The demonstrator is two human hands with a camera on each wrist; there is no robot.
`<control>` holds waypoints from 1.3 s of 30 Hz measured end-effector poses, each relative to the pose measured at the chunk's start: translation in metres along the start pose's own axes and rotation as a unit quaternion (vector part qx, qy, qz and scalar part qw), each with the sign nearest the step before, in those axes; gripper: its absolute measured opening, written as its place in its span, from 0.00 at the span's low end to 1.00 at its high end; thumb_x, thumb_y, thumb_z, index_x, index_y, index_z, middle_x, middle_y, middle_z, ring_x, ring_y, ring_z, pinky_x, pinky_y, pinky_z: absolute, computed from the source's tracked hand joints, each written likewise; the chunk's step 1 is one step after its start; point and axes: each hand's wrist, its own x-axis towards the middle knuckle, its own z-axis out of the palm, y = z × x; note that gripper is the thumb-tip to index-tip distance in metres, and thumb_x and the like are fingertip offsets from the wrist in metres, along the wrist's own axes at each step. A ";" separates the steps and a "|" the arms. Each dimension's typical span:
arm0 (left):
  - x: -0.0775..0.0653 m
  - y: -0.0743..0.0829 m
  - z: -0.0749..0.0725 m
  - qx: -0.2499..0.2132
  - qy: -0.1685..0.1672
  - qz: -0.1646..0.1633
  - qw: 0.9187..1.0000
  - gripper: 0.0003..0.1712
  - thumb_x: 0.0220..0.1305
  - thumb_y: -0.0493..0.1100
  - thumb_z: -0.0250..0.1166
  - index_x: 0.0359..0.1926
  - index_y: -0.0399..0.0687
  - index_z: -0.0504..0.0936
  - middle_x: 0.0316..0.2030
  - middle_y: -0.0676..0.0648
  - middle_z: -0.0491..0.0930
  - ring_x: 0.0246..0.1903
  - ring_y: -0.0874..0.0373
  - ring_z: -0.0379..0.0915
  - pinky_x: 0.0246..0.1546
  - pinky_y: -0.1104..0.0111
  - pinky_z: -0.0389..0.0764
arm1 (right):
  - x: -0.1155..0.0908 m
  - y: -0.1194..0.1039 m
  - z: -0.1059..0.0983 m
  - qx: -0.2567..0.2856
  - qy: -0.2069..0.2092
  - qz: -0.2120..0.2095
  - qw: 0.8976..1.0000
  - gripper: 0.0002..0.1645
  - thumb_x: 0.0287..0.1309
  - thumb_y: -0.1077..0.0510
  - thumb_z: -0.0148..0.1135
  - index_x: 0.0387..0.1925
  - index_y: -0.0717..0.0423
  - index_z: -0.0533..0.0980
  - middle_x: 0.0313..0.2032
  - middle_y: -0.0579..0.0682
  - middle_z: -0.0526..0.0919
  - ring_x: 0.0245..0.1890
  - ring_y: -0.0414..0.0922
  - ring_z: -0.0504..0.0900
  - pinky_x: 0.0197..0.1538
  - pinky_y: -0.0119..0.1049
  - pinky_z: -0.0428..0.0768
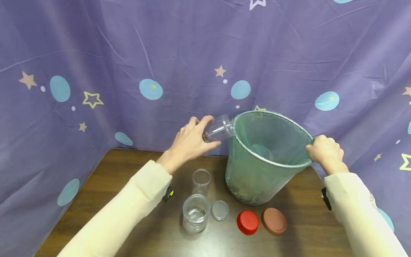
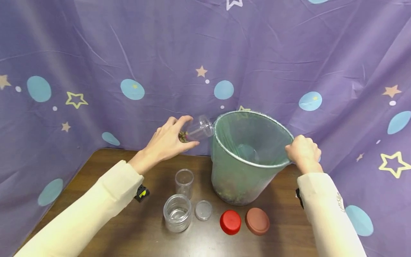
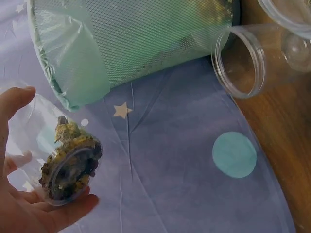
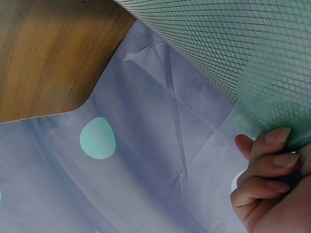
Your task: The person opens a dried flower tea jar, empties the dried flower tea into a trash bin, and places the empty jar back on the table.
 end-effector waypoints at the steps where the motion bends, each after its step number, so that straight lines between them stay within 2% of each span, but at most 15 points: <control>1: 0.001 0.001 -0.001 0.002 0.003 0.008 1.000 0.43 0.51 0.65 0.71 0.67 0.63 0.67 0.45 0.41 0.74 0.35 0.43 0.78 0.34 0.51 0.82 | 0.000 0.000 0.000 -0.002 -0.002 0.002 1.000 0.19 0.52 0.55 0.46 0.32 0.68 0.75 0.45 0.80 0.75 0.44 0.78 0.75 0.32 0.58 0.73; 6: 0.006 0.007 -0.003 0.017 0.014 0.036 0.999 0.43 0.51 0.63 0.72 0.67 0.64 0.67 0.44 0.41 0.73 0.37 0.44 0.76 0.34 0.51 0.82 | 0.002 0.001 -0.001 -0.009 -0.007 0.005 1.000 0.21 0.53 0.54 0.47 0.34 0.70 0.74 0.45 0.81 0.74 0.44 0.78 0.75 0.32 0.58 0.73; 11: 0.011 0.013 -0.005 0.051 0.017 0.053 0.997 0.45 0.50 0.62 0.74 0.68 0.62 0.67 0.47 0.40 0.74 0.40 0.42 0.77 0.36 0.50 0.83 | 0.002 0.000 -0.001 -0.015 -0.003 0.003 1.000 0.21 0.53 0.54 0.48 0.34 0.71 0.74 0.45 0.81 0.75 0.44 0.77 0.76 0.32 0.58 0.73; 17: 0.021 0.022 -0.007 0.089 0.004 0.060 0.994 0.46 0.49 0.62 0.74 0.65 0.54 0.66 0.49 0.40 0.77 0.45 0.39 0.78 0.40 0.49 0.84 | 0.002 -0.001 -0.002 -0.015 -0.002 0.000 1.000 0.19 0.52 0.55 0.48 0.31 0.70 0.74 0.44 0.81 0.75 0.42 0.77 0.76 0.32 0.58 0.74; 25: 0.027 0.028 -0.006 0.116 0.004 0.094 0.989 0.42 0.50 0.62 0.74 0.63 0.53 0.70 0.47 0.40 0.78 0.43 0.41 0.79 0.39 0.52 0.85 | 0.002 -0.001 -0.004 -0.019 -0.005 -0.004 1.000 0.21 0.52 0.55 0.49 0.34 0.73 0.73 0.45 0.81 0.75 0.43 0.78 0.75 0.32 0.59 0.75; 32: 0.032 0.028 -0.004 0.149 0.000 0.118 0.982 0.40 0.52 0.62 0.72 0.62 0.52 0.70 0.47 0.40 0.77 0.42 0.43 0.78 0.41 0.55 0.84 | 0.003 -0.001 -0.004 -0.019 -0.005 -0.005 1.000 0.19 0.51 0.55 0.49 0.32 0.71 0.73 0.44 0.81 0.75 0.42 0.78 0.76 0.31 0.57 0.74; 35: 0.033 0.028 -0.005 0.163 -0.007 0.140 0.977 0.38 0.55 0.59 0.72 0.61 0.50 0.69 0.48 0.39 0.76 0.43 0.43 0.76 0.41 0.56 0.84 | 0.003 -0.001 -0.003 -0.019 -0.006 -0.005 1.000 0.19 0.51 0.55 0.49 0.32 0.71 0.73 0.44 0.81 0.75 0.42 0.78 0.76 0.31 0.58 0.74; 39: 0.033 0.027 -0.007 0.173 -0.003 0.172 0.970 0.31 0.55 0.48 0.68 0.60 0.48 0.69 0.47 0.38 0.76 0.43 0.43 0.76 0.39 0.57 0.85 | 0.003 0.000 -0.004 -0.019 -0.005 -0.004 1.000 0.20 0.51 0.55 0.49 0.33 0.71 0.74 0.44 0.81 0.75 0.43 0.78 0.76 0.32 0.58 0.74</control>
